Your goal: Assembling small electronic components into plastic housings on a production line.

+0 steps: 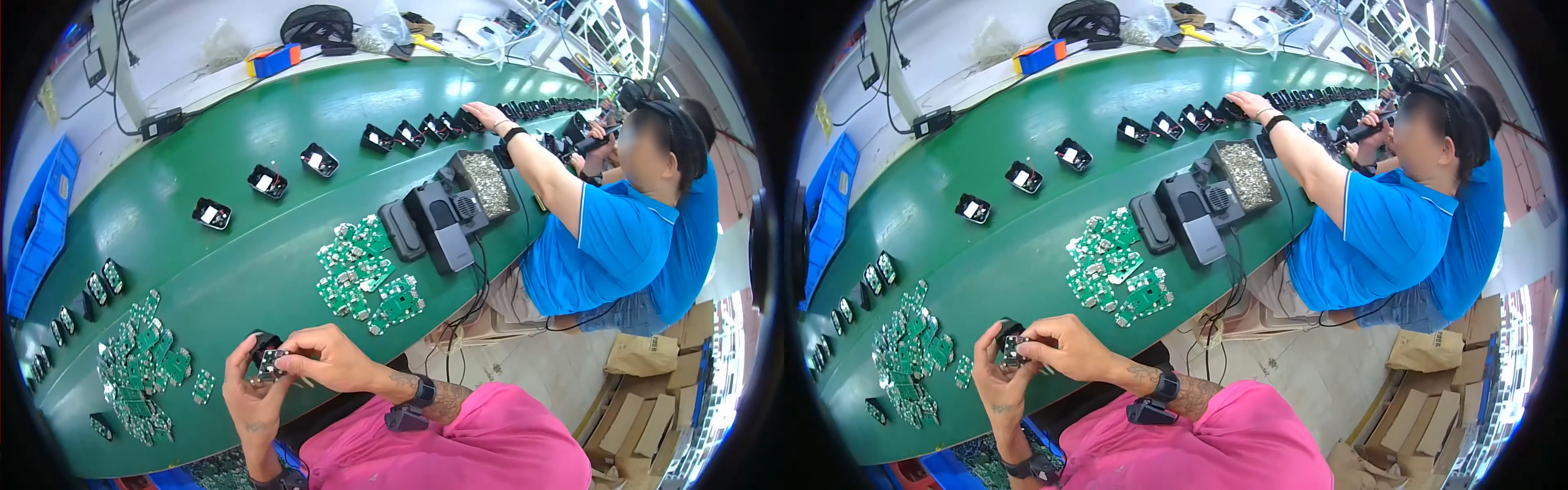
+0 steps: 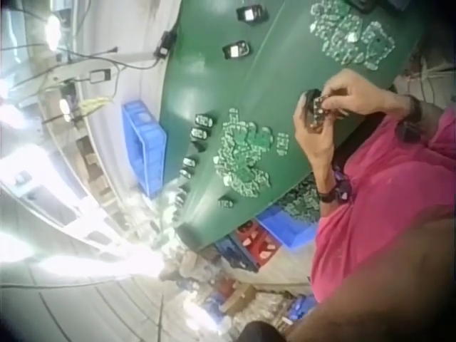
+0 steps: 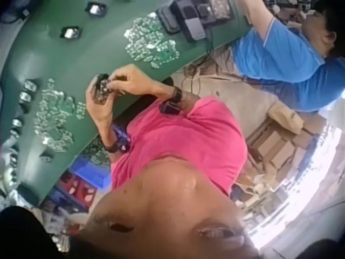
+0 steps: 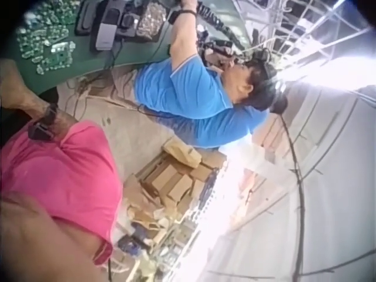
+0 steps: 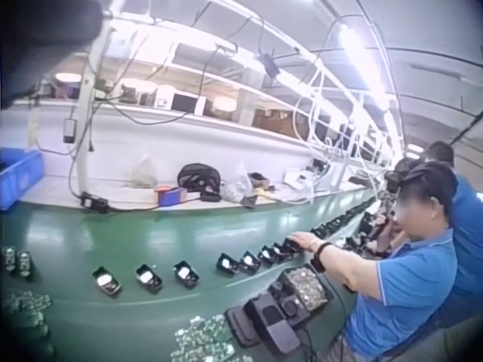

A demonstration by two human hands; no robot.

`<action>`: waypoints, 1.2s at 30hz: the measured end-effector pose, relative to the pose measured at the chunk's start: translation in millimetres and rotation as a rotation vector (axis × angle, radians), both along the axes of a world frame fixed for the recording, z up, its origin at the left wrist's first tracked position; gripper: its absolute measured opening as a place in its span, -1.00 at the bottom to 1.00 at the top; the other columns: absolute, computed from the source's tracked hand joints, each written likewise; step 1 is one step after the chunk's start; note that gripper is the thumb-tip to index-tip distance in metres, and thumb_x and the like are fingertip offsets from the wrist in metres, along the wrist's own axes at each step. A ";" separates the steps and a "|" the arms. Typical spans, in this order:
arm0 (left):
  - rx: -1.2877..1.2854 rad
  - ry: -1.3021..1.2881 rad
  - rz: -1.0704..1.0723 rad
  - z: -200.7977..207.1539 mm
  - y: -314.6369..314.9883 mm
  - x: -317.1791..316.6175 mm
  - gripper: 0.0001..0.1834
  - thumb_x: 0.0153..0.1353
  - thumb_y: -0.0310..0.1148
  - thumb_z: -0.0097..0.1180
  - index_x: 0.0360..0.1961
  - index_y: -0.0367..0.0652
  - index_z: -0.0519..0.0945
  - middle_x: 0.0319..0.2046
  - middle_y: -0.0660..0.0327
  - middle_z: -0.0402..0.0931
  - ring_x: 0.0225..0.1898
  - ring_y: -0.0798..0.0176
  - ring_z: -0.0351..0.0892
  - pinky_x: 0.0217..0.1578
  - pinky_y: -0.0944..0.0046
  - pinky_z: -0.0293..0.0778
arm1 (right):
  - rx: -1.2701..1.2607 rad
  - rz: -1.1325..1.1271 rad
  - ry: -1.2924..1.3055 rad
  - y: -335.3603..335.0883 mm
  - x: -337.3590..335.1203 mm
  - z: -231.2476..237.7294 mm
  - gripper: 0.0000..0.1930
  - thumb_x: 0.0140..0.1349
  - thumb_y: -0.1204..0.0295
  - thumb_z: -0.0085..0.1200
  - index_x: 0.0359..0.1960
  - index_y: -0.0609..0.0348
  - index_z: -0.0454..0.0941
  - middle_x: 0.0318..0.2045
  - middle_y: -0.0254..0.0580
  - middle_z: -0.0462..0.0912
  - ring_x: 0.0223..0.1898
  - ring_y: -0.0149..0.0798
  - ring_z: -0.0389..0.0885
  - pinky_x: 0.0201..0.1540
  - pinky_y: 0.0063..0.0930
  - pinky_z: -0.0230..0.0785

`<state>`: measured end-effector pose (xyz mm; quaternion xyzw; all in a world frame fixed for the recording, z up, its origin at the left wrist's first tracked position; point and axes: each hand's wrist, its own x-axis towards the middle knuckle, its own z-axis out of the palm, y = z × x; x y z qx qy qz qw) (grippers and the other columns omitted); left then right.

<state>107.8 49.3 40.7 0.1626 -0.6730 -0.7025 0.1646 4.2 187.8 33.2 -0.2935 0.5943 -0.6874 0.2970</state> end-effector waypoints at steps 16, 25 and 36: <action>-0.205 0.086 0.255 -13.9 9.8 -0.3 -0.55 0.24 -0.56 0.19 0.18 -0.32 0.53 0.00 0.05 0.62 -0.07 0.26 0.65 -0.04 0.27 0.58 | 0.163 -0.008 0.371 -3.7 6.2 26.3 -0.81 0.30 0.37 0.17 -0.40 0.24 0.58 -0.50 -0.04 0.62 -0.46 -0.07 0.64 -0.37 -0.27 0.44; -0.145 0.055 0.240 -1.6 9.4 -5.4 -0.40 0.14 -0.77 -0.07 0.26 -0.27 0.46 0.02 0.03 0.60 -0.14 0.41 0.62 -0.23 0.41 0.57 | 0.299 -0.152 0.392 -7.8 6.1 36.1 -0.82 0.31 0.44 0.17 -0.42 0.29 0.58 -0.59 -0.09 0.57 -0.63 -0.23 0.51 -0.55 -0.37 0.31; 0.252 0.021 0.153 6.0 4.7 -3.7 -0.64 0.45 -0.41 -0.02 0.21 -0.28 0.36 -0.02 -0.01 0.53 -0.32 0.26 0.70 -0.49 0.43 0.65 | 0.397 -0.222 0.541 -11.9 7.7 18.6 -0.85 0.33 0.42 0.16 -0.23 0.27 0.57 -0.64 -0.28 0.53 -0.63 -0.46 0.47 -0.58 -0.49 0.26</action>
